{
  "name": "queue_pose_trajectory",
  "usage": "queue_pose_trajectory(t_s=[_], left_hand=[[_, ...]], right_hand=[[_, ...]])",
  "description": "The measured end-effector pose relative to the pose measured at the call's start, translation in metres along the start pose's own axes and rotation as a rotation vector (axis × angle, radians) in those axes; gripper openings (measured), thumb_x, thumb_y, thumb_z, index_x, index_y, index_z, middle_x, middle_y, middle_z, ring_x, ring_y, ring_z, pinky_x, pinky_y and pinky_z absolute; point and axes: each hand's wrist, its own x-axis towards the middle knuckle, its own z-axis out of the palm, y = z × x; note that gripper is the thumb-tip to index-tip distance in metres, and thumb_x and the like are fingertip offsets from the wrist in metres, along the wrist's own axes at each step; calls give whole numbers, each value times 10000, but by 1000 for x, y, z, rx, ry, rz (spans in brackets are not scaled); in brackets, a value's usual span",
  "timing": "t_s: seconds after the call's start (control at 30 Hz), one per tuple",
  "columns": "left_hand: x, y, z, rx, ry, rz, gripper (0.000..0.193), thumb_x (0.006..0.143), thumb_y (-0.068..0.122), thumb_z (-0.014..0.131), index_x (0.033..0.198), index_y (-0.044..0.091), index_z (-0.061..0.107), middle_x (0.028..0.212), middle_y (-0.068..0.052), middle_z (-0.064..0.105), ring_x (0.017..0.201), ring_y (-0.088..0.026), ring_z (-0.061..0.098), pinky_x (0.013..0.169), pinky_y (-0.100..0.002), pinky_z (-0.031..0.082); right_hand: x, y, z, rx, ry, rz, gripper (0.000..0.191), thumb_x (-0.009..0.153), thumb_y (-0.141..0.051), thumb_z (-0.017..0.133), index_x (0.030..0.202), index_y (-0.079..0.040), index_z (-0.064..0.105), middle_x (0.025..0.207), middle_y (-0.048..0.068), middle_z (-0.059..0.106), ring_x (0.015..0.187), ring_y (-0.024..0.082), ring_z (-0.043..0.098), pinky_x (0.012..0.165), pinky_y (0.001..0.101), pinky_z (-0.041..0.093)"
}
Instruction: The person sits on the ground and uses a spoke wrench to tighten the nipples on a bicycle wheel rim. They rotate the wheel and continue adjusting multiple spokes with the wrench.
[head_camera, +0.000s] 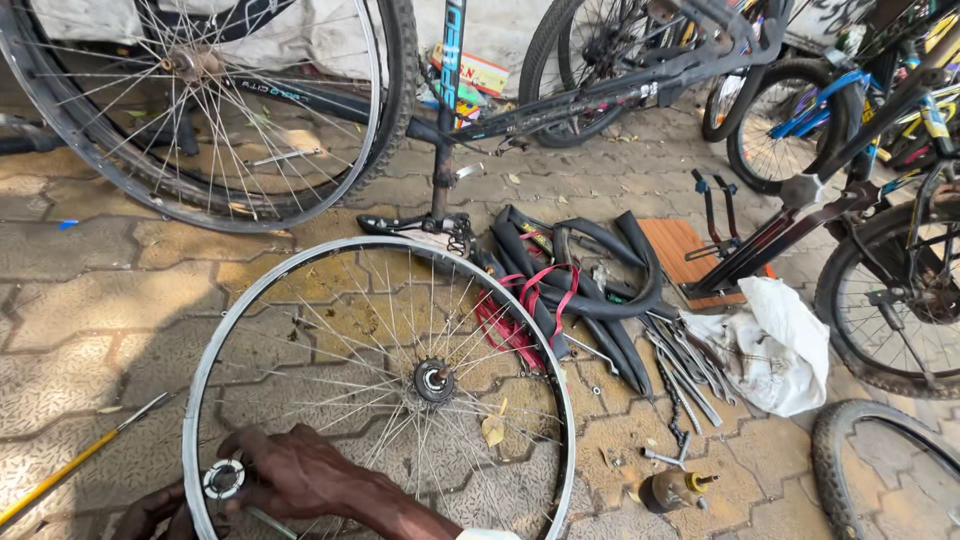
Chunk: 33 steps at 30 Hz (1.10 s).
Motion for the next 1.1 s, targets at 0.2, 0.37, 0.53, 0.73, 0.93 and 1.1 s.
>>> queue_pose_trajectory(t_s=[0.2, 0.37, 0.53, 0.73, 0.93, 1.1], left_hand=[[-69, 5, 18, -52, 8, 170, 244, 1009, 64, 628, 1237, -22, 612, 1045, -204, 726, 783, -238, 746, 732, -387, 615], [-124, 45, 28, 50, 14, -293, 318, 959, 57, 619, 1270, 54, 686, 1061, -179, 763, 812, -273, 688, 651, -398, 547], [-146, 94, 51, -78, 2, -118, 189, 950, 24, 590, 1118, 20, 676, 946, -123, 719, 797, -205, 682, 636, -385, 578], [-137, 100, 52, -23, -2, 33, 147, 942, 14, 606, 1062, 26, 692, 951, -99, 747, 813, -158, 733, 707, -297, 625], [-137, 89, 50, -59, 4, -53, 127, 954, 9, 602, 1059, 7, 673, 937, -124, 739, 781, -198, 714, 676, -357, 592], [-137, 95, 49, -72, -6, 69, 154, 935, -4, 589, 1063, 16, 671, 987, -85, 732, 855, -158, 727, 765, -306, 629]], right_hand=[[-43, -14, -5, -97, -57, 201, 464, 993, -342, 668, 1309, -30, 531, 939, 247, 734, 909, 440, 716, 831, 520, 541], [-69, 2, 6, -113, 24, 109, 440, 772, -35, 573, 1203, -98, 638, 1008, 90, 780, 898, 302, 758, 776, 483, 567], [-89, -10, -18, -89, 176, 128, 267, 950, -256, 697, 1153, -83, 689, 943, 159, 752, 814, 337, 738, 710, 463, 571], [-91, -19, -40, 41, -48, 90, 396, 889, -307, 710, 1178, -49, 629, 1062, 167, 712, 885, 306, 719, 770, 472, 581], [-81, -16, -25, -29, -42, 243, 310, 980, -348, 635, 1134, -88, 705, 1027, 189, 789, 866, 322, 751, 774, 518, 594], [-86, -11, -23, 103, 11, 40, 481, 904, -305, 693, 1282, -52, 537, 1122, 237, 692, 936, 366, 703, 779, 491, 565]])
